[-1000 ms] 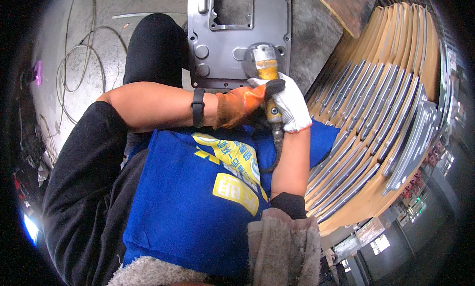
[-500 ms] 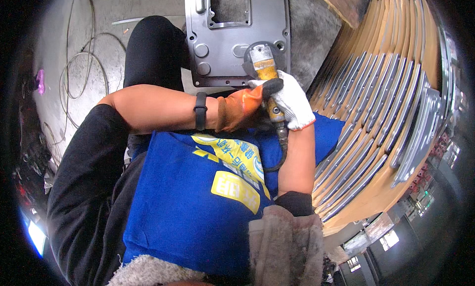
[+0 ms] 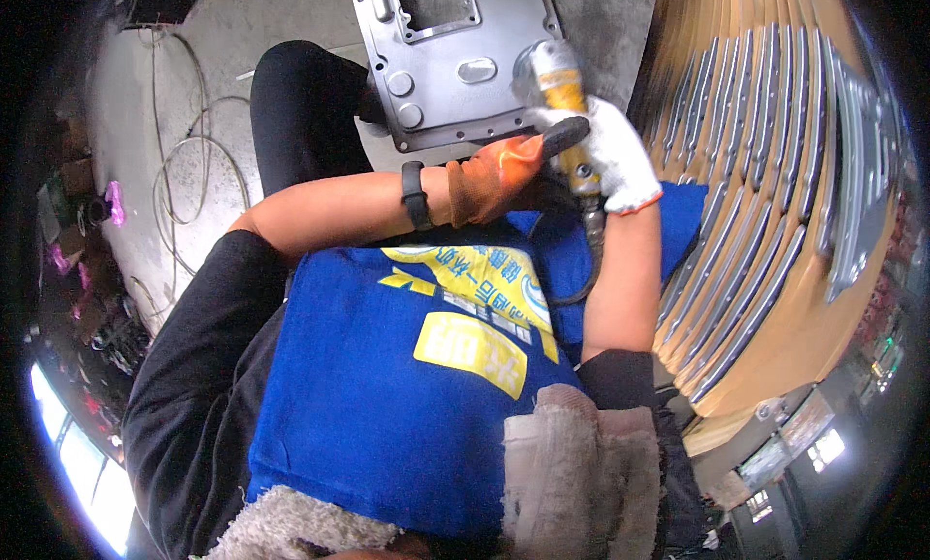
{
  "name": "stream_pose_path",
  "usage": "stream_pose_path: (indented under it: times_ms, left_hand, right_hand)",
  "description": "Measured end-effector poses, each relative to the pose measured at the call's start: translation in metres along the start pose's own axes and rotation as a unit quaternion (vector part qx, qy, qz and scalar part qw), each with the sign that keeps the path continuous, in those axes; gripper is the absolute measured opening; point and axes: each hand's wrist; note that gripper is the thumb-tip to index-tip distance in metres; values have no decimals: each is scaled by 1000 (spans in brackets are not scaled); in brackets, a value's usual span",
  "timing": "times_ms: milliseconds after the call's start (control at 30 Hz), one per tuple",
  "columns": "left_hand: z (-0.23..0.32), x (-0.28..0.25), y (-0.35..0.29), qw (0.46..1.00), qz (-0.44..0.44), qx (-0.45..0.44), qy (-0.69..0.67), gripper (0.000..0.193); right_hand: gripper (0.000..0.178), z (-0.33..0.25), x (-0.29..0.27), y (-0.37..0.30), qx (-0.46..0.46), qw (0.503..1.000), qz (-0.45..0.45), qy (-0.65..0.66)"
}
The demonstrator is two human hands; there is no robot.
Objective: The person uses a handheld angle grinder to smooth the edges and surfaces of rectangular metal parts. They hold each part with a gloved hand, grind specific areas, and then place the finished part onto a stack on the table.
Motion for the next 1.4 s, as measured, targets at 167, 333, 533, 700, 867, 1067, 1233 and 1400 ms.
stream_pose_path:
  times_ms: [167, 333, 533, 700, 867, 1067, 1233, 1400]
  left_hand:
    - [-56, -22, -8, 988, -150, -6, 34, 42]
    - [-62, -65, -33, 986, -96, -40, -130, 31]
    - [-19, -115, -67, 982, 172, 80, -25, 46]
    - [-1, -173, -76, 911, 357, 205, -4, 47]
    - [31, -186, -52, 873, 414, 186, 180, 43]
    - [75, -158, 46, 816, 349, 198, 416, 24]
    - [80, -206, 130, 847, 411, 12, 337, 29]
    - [105, -148, 124, 709, 323, -138, 611, 53]
  right_hand:
    - [39, 4, -29, 9, -79, 991, 31, 107]
    - [43, 7, -46, 29, -168, 938, 167, 253]
    - [42, 12, -82, 25, -199, 901, 216, 320]
    - [41, 17, -100, 22, -206, 887, 225, 346]
    - [41, 17, -110, 22, -204, 877, 230, 369]
    - [38, 25, -117, 34, -187, 864, 245, 399]
    - [32, 14, -113, 27, -181, 864, 206, 423]
    - [33, 10, -115, 22, -194, 854, 227, 425]
Point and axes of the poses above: each hand's wrist, its own y-axis towards the middle knuckle, its own x-axis out of the palm, z = x × y, and after that the axes turned 1 degree about -z, right-handed
